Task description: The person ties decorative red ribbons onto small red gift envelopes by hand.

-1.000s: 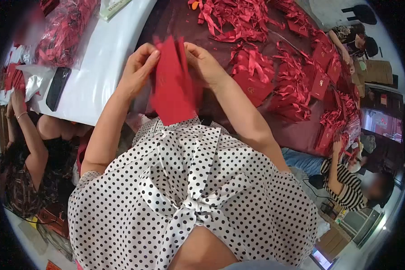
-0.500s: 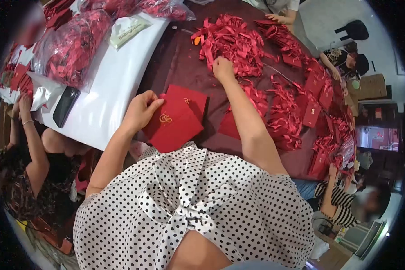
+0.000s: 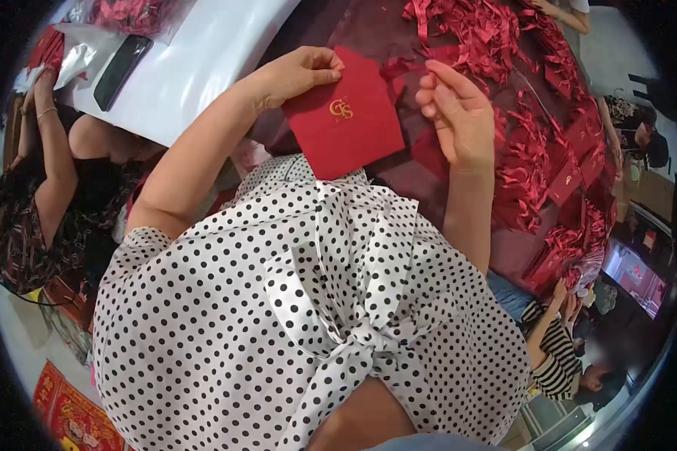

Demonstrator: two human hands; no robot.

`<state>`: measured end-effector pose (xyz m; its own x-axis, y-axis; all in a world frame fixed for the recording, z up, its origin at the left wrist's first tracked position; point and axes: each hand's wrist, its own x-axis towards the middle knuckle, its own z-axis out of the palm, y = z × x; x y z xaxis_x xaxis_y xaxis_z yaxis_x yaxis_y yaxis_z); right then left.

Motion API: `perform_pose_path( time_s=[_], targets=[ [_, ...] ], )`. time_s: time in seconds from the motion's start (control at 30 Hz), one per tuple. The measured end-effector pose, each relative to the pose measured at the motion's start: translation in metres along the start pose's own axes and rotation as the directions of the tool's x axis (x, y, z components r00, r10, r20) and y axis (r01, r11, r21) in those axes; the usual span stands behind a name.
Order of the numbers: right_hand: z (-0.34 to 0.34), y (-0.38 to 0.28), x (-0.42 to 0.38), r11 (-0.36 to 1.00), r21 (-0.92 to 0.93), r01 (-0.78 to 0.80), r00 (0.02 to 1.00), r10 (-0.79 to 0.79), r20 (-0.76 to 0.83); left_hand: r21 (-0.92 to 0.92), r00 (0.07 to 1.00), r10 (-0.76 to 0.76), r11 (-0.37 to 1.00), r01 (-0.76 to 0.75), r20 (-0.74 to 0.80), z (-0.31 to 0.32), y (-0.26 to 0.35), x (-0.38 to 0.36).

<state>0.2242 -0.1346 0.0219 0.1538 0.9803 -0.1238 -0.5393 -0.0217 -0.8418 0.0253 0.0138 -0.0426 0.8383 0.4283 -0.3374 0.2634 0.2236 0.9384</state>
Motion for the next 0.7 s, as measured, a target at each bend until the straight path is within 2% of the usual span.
perform_pose_path(
  time_s=[0.07,0.1,0.17,0.2,0.27,0.37,0.4,0.43,0.5,0.57,0.63,0.7],
  targets=[
    [-0.001,0.008,-0.005,0.942,-0.317,0.107,0.989,-0.133,-0.059,0.031,0.999,-0.049,0.998,0.049,0.000,0.004,0.007,-0.002],
    [0.007,0.009,-0.007,0.907,-0.410,0.099,0.974,-0.172,-0.146,0.004,0.999,-0.026,1.000,0.025,0.033,0.002,0.002,0.002],
    [0.009,0.017,-0.006,0.752,-0.635,0.178,0.932,-0.336,-0.136,0.021,0.996,-0.001,1.000,-0.001,0.084,-0.001,0.008,0.002],
    [0.008,0.027,-0.001,0.616,-0.741,0.269,0.879,-0.471,-0.073,0.031,0.991,0.027,0.999,-0.031,0.128,-0.004,0.012,0.002],
    [0.013,0.031,-0.001,0.341,-0.884,0.320,0.845,-0.525,0.103,0.015,0.985,0.011,1.000,-0.014,0.172,-0.009,0.018,0.007],
    [0.020,0.044,0.006,0.370,-0.853,0.369,0.826,-0.551,0.118,0.075,0.968,0.050,0.995,-0.070,0.245,-0.008,0.022,0.007],
    [0.019,0.048,0.007,0.485,-0.824,0.293,0.893,-0.447,0.055,-0.013,0.968,0.011,1.000,-0.008,0.252,-0.003,0.022,0.006],
    [0.018,0.053,0.008,0.485,-0.824,0.292,0.892,-0.448,0.053,-0.100,0.964,-0.028,0.993,0.056,0.264,0.000,0.022,0.006],
    [0.016,0.062,0.010,0.813,-0.559,0.163,0.940,-0.300,-0.162,-0.130,0.959,-0.006,0.991,0.045,0.284,0.000,0.017,0.007],
    [0.010,0.065,0.010,0.833,-0.535,0.139,0.946,-0.272,-0.178,-0.259,0.951,0.047,0.965,0.035,0.305,0.001,0.013,0.005],
    [0.008,0.066,0.007,0.853,-0.509,0.112,0.952,-0.239,-0.192,-0.284,0.948,0.042,0.957,0.052,0.317,0.003,0.013,0.002],
    [0.012,0.062,0.005,0.842,-0.522,0.136,0.961,-0.241,-0.139,-0.306,0.944,0.042,0.950,0.063,0.326,0.002,0.015,-0.001]
  ],
)
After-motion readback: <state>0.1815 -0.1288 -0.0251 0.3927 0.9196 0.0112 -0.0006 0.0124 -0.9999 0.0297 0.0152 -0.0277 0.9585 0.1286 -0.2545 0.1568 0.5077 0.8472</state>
